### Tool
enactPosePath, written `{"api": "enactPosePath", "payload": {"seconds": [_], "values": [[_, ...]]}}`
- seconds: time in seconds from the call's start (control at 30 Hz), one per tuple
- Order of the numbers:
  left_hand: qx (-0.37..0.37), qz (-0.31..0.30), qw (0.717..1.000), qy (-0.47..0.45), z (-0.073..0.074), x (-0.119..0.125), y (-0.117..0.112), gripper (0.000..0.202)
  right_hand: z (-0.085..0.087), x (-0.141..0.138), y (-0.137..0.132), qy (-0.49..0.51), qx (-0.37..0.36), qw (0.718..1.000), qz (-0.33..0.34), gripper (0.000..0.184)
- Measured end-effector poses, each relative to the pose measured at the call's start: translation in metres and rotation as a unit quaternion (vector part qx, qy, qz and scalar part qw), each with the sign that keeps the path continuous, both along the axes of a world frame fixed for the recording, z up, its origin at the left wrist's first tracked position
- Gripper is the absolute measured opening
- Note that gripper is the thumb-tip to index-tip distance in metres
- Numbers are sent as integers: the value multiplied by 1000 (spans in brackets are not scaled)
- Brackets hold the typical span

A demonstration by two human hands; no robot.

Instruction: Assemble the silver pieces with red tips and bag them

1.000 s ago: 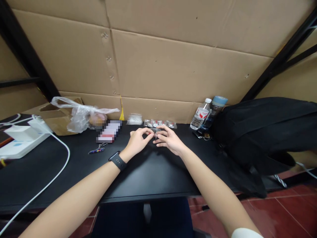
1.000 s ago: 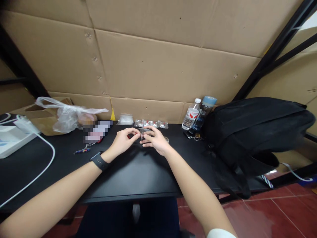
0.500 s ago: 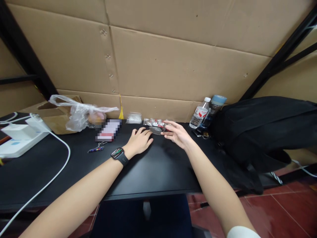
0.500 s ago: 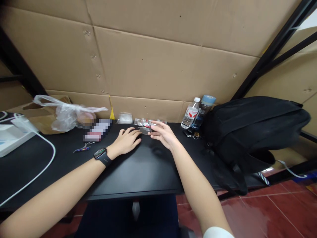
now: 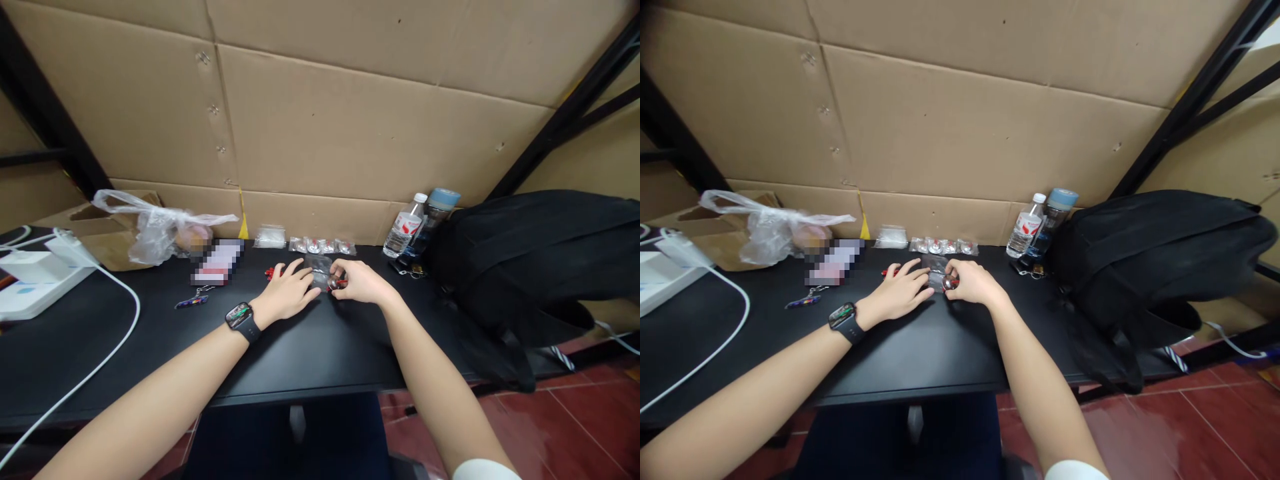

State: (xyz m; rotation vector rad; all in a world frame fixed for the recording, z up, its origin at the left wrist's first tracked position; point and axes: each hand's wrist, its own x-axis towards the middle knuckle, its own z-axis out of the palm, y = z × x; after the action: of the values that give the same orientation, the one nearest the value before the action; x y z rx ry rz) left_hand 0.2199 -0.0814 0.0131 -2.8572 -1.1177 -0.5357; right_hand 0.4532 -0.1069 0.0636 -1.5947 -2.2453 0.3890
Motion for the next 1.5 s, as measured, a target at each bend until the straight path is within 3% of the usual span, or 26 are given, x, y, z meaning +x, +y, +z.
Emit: {"api": "enactPosePath", "payload": {"seconds": [0.2, 0.6, 0.83, 1.07, 1.37, 1.5], "values": [[-33, -19, 999, 9, 2, -7, -2, 40, 2, 0, -1, -7, -10, 1000, 6, 23], [-34, -31, 999, 17, 6, -6, -12, 41, 12, -2, -8, -19, -57, 998, 1, 17], [-59, -53, 996, 26, 5, -10, -16, 39, 3, -5, -1, -24, -48, 998, -18, 19], [-71, -49, 995, 43, 5, -10, -18, 40, 5, -1, -1, -32, -47, 998, -22, 19], [-63, -57, 996, 39, 0, -11, -17, 42, -14, -7, 9, -14, 21, 1000, 2, 20], [-64, -62, 995, 34, 1, -12, -16, 42, -15, -5, 11, 29, -14, 999, 22, 17]]}}
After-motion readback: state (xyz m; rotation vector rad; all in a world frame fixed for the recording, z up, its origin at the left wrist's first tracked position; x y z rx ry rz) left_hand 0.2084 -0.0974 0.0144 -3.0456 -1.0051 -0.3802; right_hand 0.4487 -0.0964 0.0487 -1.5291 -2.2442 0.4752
